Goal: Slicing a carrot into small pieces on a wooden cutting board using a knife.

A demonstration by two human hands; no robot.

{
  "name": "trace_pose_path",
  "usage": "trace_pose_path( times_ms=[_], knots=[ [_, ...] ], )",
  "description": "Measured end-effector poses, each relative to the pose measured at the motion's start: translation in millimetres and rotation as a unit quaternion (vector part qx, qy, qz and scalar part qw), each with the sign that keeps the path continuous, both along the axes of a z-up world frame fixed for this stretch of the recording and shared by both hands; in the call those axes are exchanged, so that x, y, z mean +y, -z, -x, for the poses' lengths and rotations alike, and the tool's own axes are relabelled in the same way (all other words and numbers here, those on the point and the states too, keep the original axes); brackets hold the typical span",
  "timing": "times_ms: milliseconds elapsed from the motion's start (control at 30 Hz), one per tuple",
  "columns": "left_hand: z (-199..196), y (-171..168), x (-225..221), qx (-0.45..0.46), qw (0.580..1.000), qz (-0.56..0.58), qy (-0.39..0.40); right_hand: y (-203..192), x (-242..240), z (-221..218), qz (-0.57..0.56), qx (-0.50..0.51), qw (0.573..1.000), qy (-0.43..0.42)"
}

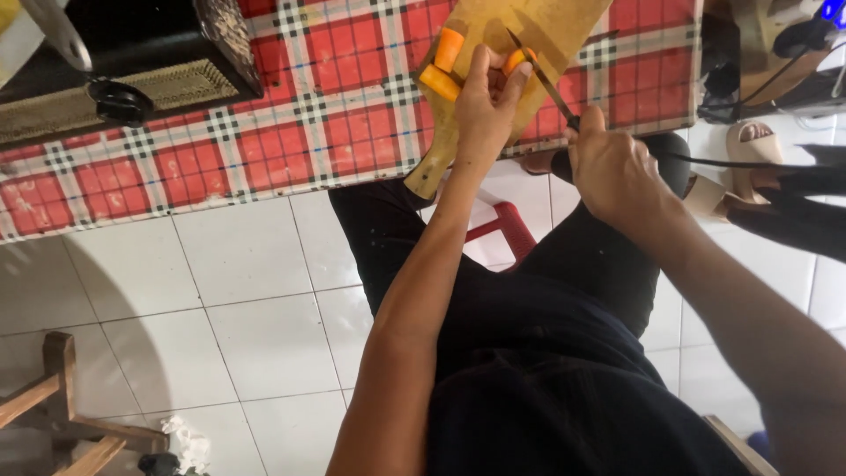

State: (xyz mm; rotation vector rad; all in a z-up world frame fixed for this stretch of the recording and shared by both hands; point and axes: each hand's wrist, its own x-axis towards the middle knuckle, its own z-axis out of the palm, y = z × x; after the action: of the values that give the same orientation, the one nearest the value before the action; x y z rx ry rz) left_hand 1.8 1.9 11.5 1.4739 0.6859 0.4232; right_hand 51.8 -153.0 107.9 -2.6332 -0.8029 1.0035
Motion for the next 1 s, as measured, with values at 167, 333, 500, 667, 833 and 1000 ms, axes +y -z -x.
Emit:
trace_pose_path(
  times_ms=[167,333,500,667,833,1000],
  knots=[
    [-0.5,1.2,-0.4,-0.012,1.0,-0.016,-0.004,-12.0,6.6,-4.5,0.03,0.003,0.999,-0.027],
    [-2.3,7.2,-1.3,-0.013,1.0,-0.004,-0.008,-10.5,5.5,-5.8,0.03,-0.017,0.997,-0.064],
    [-4.0,10.0,-2.0,-0.012,0.999,-0.028,-0.016,-18.3,15.2,-11.1,0.064,0.025,0.997,-0.027],
    [-1.8,10.6,-2.3,-0.032,0.999,-0.034,-0.005,-22.6,22.0,-17.6,0.077,0.028,0.995,-0.052],
    [-1.4,9.7,-2.7,-0.031,0.999,-0.038,-0.007,-2.3,12.1,-30.4,0.063,-0.023,0.99,-0.121],
    [-4.2,13.2,-3.7,-0.017,0.999,-0.033,-0.017,-36.9,37.0,-22.8,0.111,0.067,0.991,-0.038]
  ],
)
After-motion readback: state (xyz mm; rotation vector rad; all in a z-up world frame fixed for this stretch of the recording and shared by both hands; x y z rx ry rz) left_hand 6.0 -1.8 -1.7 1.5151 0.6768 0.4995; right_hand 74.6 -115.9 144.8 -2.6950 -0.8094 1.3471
